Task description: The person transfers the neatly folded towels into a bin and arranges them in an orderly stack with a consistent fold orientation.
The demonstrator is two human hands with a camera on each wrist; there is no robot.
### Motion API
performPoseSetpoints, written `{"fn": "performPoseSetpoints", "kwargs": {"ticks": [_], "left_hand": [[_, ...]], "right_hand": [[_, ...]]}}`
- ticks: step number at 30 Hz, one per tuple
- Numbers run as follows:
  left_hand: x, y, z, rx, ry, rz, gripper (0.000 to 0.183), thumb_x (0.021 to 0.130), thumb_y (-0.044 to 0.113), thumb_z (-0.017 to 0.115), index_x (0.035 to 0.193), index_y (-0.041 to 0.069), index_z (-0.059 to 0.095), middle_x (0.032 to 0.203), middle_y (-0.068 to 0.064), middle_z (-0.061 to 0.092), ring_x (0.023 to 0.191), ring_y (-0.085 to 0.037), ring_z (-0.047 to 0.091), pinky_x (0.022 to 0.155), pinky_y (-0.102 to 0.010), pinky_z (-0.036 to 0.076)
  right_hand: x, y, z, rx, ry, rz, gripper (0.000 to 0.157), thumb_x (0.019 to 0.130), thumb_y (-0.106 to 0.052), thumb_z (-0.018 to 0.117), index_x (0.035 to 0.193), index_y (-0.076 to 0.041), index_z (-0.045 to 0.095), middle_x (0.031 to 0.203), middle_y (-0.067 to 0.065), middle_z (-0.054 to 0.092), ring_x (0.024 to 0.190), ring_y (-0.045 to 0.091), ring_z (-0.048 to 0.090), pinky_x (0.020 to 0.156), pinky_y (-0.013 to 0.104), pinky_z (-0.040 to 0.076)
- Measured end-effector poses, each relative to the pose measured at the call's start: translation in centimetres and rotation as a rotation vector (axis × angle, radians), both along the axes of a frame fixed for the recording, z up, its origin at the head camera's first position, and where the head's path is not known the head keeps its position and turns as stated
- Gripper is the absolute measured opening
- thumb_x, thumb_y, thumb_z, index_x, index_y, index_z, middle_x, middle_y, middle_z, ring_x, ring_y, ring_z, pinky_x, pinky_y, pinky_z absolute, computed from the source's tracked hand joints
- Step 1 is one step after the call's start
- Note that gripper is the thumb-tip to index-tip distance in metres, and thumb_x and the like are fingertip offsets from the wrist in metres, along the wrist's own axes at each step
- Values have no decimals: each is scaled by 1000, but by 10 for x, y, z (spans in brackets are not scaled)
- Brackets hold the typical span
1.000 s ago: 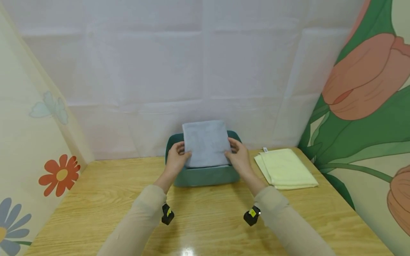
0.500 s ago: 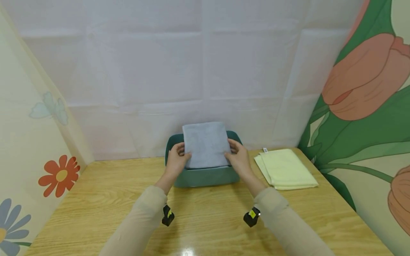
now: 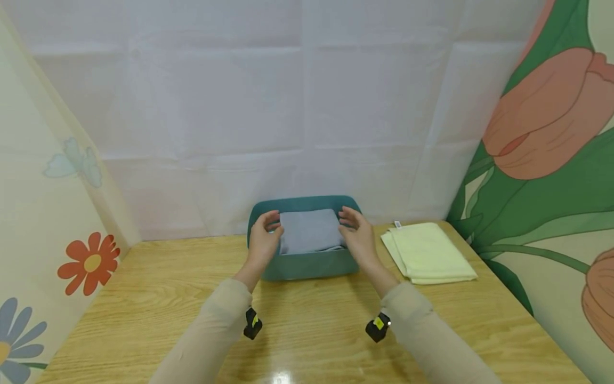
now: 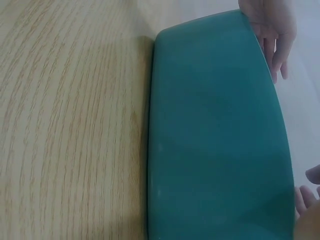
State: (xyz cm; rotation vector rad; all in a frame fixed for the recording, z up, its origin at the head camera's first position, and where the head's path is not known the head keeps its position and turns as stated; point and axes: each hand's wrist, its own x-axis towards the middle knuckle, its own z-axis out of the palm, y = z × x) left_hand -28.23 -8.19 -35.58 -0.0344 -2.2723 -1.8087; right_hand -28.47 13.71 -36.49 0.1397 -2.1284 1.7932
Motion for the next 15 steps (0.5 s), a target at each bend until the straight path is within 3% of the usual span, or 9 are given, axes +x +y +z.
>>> {"fn": "performPoseSetpoints", "kwargs": {"ticks": [7, 9, 11, 15], "left_hand": [[1, 1, 0, 6, 32, -5, 40, 95, -1, 60, 134, 2, 55, 132, -17, 58, 117, -29, 58, 92, -44, 51], [2, 1, 0, 9, 41, -4, 39, 95, 0, 60, 134, 2, 56, 131, -16, 59, 117, -29, 58, 93, -46, 50], [3, 2, 1, -6, 57, 2, 38, 95, 1, 61, 133, 3, 57, 129, -14, 61, 116, -28, 59, 106, -49, 40], [7, 8, 6, -21, 76, -17, 38, 96, 3, 62, 133, 4, 57, 127, -10, 63, 114, -27, 59, 105, -49, 40]], "right_hand": [[3, 3, 3, -38, 8, 11, 46, 90, 14, 58, 136, 8, 53, 126, 26, 61, 114, 38, 60, 86, 17, 49], [4, 4, 5, -45, 12, 18, 46, 90, 15, 58, 136, 8, 53, 126, 27, 61, 114, 39, 60, 85, 15, 48], [6, 5, 7, -48, 14, 26, 46, 91, 14, 58, 136, 7, 53, 126, 28, 61, 114, 38, 60, 86, 16, 48], [10, 10, 10, -42, 12, 30, 45, 92, 13, 57, 136, 6, 53, 127, 28, 60, 114, 37, 60, 88, 17, 49]]}}
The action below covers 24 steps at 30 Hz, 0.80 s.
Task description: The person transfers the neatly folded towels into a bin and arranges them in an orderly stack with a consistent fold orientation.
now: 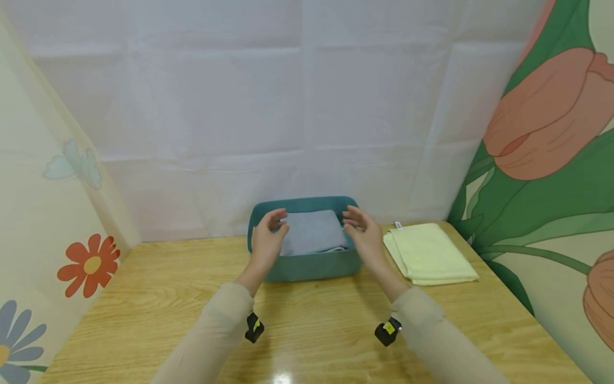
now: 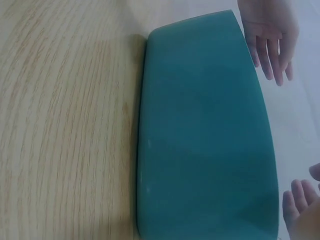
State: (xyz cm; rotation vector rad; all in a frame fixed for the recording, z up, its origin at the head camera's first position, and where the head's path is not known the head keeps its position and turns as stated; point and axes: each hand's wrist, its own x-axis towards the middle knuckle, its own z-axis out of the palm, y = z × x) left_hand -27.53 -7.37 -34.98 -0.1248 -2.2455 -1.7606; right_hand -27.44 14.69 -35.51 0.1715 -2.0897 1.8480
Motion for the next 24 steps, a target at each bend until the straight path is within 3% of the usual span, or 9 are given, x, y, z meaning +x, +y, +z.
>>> {"fn": "performPoseSetpoints", "kwargs": {"ticks": [3, 7, 15, 24], "left_hand": [[4, 6, 3, 18, 9, -37, 37, 96, 3, 62, 133, 3, 57, 126, -12, 63, 113, -27, 58, 92, -45, 50], [10, 14, 5, 38, 34, -70, 35, 95, 0, 62, 130, 2, 59, 124, -15, 64, 111, -30, 60, 90, -43, 51], [24, 31, 0, 38, 20, -119, 30, 96, 3, 61, 126, 2, 62, 120, -16, 66, 108, -29, 61, 89, -43, 51], [42, 47, -2, 33, 21, -197, 29, 96, 5, 62, 125, 4, 63, 117, -10, 69, 106, -27, 62, 89, -43, 51]], "right_hand": [[4, 4, 2, 12, -4, -3, 45, 92, 12, 57, 136, 7, 53, 126, 27, 61, 115, 37, 60, 88, 16, 49], [8, 12, 4, 19, -14, -5, 43, 93, 12, 58, 136, 7, 53, 125, 27, 61, 114, 34, 61, 86, 14, 48], [16, 33, 7, -1, -52, -41, 40, 95, 7, 59, 135, 6, 54, 125, 27, 62, 93, -1, 65, 83, 13, 50], [31, 59, 5, 19, -77, -31, 39, 97, -1, 60, 136, 5, 54, 127, 27, 61, 93, -2, 65, 81, 16, 52]]}}
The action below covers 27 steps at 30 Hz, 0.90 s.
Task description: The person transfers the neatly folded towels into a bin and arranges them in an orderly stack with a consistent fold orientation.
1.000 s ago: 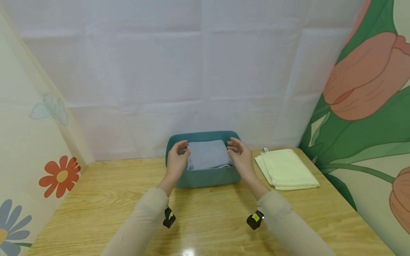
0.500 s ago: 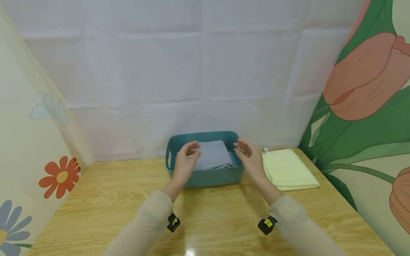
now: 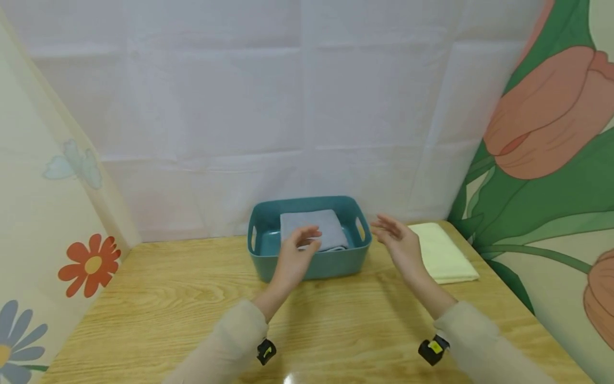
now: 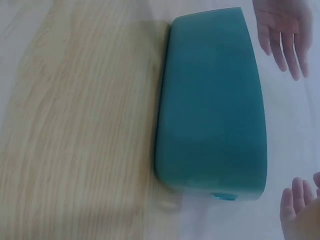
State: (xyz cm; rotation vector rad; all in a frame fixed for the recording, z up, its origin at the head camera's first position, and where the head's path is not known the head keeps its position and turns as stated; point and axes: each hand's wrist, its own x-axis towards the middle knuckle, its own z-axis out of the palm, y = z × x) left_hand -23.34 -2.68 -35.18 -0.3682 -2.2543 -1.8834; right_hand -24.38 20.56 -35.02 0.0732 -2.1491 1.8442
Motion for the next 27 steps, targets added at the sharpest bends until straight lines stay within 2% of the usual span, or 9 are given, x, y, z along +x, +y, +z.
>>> {"fn": "performPoseSetpoints", "kwargs": {"ticks": [4, 9, 15, 22, 27], "left_hand": [[6, 5, -3, 4, 25, -49, 27, 96, 3, 62, 123, 1, 64, 115, -14, 69, 104, -29, 62, 88, -41, 51], [14, 13, -6, 4, 37, -115, 26, 96, 4, 63, 122, -3, 63, 115, -17, 68, 105, -31, 62, 89, -39, 51], [21, 21, -5, -35, 0, -175, 25, 97, 11, 64, 121, 3, 65, 115, -10, 68, 108, -26, 60, 90, -38, 51], [26, 31, -11, -68, -36, -227, 28, 98, 14, 64, 124, 3, 65, 115, -7, 69, 108, -23, 60, 90, -37, 50], [28, 37, -15, -81, -56, -243, 27, 98, 15, 64, 123, 6, 66, 112, -3, 69, 105, -18, 60, 90, -35, 49]], "right_hand": [[6, 11, -3, 52, 15, 11, 40, 97, -3, 61, 136, 4, 54, 126, 26, 62, 92, -3, 64, 80, 17, 52], [11, 21, -7, 110, 36, -12, 38, 96, 3, 60, 134, 6, 56, 122, 29, 62, 90, -3, 64, 80, 15, 52], [15, 36, -14, 171, 69, -29, 39, 94, 9, 57, 133, 8, 56, 119, 28, 64, 87, -8, 63, 77, 13, 51], [15, 53, -23, 259, 54, -82, 34, 97, -3, 60, 131, 5, 59, 118, 25, 65, 87, -7, 62, 73, 13, 51], [14, 65, -29, 265, 41, -111, 35, 96, -2, 63, 130, 5, 59, 116, 23, 67, 88, -7, 62, 73, 14, 52]]}}
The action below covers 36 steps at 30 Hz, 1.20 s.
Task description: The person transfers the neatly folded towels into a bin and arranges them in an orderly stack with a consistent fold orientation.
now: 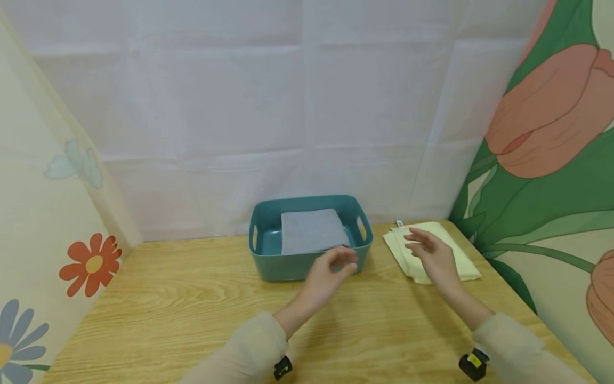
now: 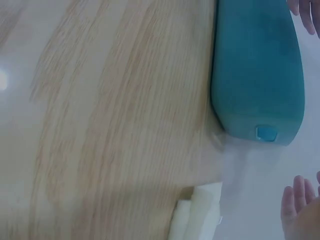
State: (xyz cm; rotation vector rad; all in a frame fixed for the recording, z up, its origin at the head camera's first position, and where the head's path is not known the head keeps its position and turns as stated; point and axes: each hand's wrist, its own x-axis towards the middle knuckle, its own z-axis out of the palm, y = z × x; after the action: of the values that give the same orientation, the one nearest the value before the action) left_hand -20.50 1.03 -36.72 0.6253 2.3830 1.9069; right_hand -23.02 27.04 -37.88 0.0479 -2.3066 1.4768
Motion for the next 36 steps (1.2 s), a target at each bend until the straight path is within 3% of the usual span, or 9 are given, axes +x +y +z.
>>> {"fn": "performPoseSetpoints", "kwargs": {"ticks": [8, 11, 15, 17, 19, 29, 36], "left_hand": [[-3, 20, -19, 3, -25, -40, 23, 96, 11, 66, 119, 5, 67, 111, -5, 69, 103, -16, 61, 87, -28, 50], [-4, 25, -25, -1, -25, -58, 24, 97, 12, 65, 120, 4, 67, 111, -4, 68, 101, -12, 60, 85, -25, 50], [-6, 34, -31, 3, -35, -64, 24, 97, 10, 64, 119, 2, 66, 108, -1, 68, 98, -9, 60, 82, -22, 50], [-7, 38, -34, 13, -46, -70, 23, 97, 9, 64, 119, 2, 66, 107, -1, 68, 97, -7, 60, 82, -21, 50], [-8, 43, -37, 15, -49, -75, 23, 96, 8, 64, 118, 2, 66, 106, -1, 69, 96, -7, 60, 82, -21, 50], [-11, 72, -51, 32, -20, -28, 22, 94, 5, 65, 116, -1, 67, 101, -1, 70, 91, -6, 61, 78, -19, 51], [-16, 94, -64, 66, -72, 45, 21, 91, 3, 66, 112, 0, 68, 99, 1, 69, 89, -6, 61, 78, -19, 51]], "right_hand": [[-2, 25, -9, 63, -6, -42, 37, 98, -5, 61, 132, 7, 57, 118, 27, 65, 86, -8, 62, 71, 12, 51], [-2, 36, -12, 84, -9, -66, 38, 98, -7, 60, 133, 8, 56, 116, 22, 67, 83, -12, 59, 70, 11, 50], [-2, 48, -15, 56, -9, -67, 38, 99, -6, 59, 132, 10, 54, 103, -7, 71, 82, -15, 56, 69, 10, 49], [-1, 54, -17, 53, -10, -66, 39, 99, -7, 59, 132, 11, 54, 96, -23, 65, 81, -16, 56, 69, 10, 49], [1, 59, -18, 50, -9, -65, 39, 99, -6, 58, 133, 13, 53, 93, -31, 59, 82, -17, 56, 68, 10, 48], [4, 78, -22, 96, -63, -107, 40, 100, -7, 57, 132, 14, 52, 91, -31, 57, 77, -19, 54, 66, 7, 46], [4, 96, -33, 103, -72, -174, 40, 100, -10, 53, 131, 16, 52, 86, -37, 52, 72, -22, 52, 63, 7, 45]]}}
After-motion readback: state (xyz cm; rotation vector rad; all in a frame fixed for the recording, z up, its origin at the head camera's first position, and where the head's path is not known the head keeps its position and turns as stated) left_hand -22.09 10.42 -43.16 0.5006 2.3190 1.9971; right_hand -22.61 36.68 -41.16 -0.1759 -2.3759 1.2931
